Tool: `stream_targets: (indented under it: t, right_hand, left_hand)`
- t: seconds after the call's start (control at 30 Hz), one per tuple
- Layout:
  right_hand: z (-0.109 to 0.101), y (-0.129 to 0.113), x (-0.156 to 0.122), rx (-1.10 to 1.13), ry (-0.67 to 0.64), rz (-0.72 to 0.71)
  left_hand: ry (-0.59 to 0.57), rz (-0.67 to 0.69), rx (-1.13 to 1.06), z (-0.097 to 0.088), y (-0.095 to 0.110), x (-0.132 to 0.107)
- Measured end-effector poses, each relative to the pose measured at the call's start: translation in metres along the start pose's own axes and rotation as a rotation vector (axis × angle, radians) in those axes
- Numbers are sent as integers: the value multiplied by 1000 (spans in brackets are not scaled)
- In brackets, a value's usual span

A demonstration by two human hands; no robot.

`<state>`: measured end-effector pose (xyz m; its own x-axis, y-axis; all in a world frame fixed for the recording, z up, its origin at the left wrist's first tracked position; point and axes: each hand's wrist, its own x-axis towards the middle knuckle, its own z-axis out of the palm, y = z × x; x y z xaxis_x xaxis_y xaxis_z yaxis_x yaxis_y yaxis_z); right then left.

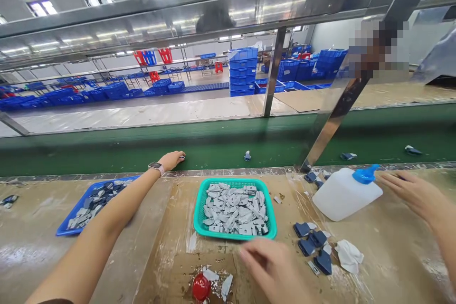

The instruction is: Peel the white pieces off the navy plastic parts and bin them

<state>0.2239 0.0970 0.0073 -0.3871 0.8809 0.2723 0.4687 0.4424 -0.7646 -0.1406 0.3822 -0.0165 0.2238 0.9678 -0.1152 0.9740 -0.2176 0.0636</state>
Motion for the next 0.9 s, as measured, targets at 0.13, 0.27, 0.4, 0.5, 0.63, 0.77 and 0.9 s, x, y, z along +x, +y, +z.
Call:
stream_targets:
  t: [0.13,0.27,0.4,0.5,0.63,0.77,0.9]
  right_hand:
    - [6,-7,101,-530,-202,14]
    - [37,-1,161,-686,-308,11]
    - [51,6,167,-767,-354,24]
    - [51,5,160,-780,-355,35]
    - [38,2,155,-728,-332,53]
    - [14,-2,123,-623,-206,67]
    - [1,-1,36,-178,48,50]
  left_hand:
    - [52,-140,-14,6,-6,-12]
    - [72,-170,-64,1,-13,-17]
    - [203,-146,-155,-16,-14,-25]
    - [319,-92,-304,-29,-8,-46]
    - [362,-17,-621,-38,11,-113]
    - [332,6,-935,-32,42,-222]
    - [189,-114,-1454,4,82,-323]
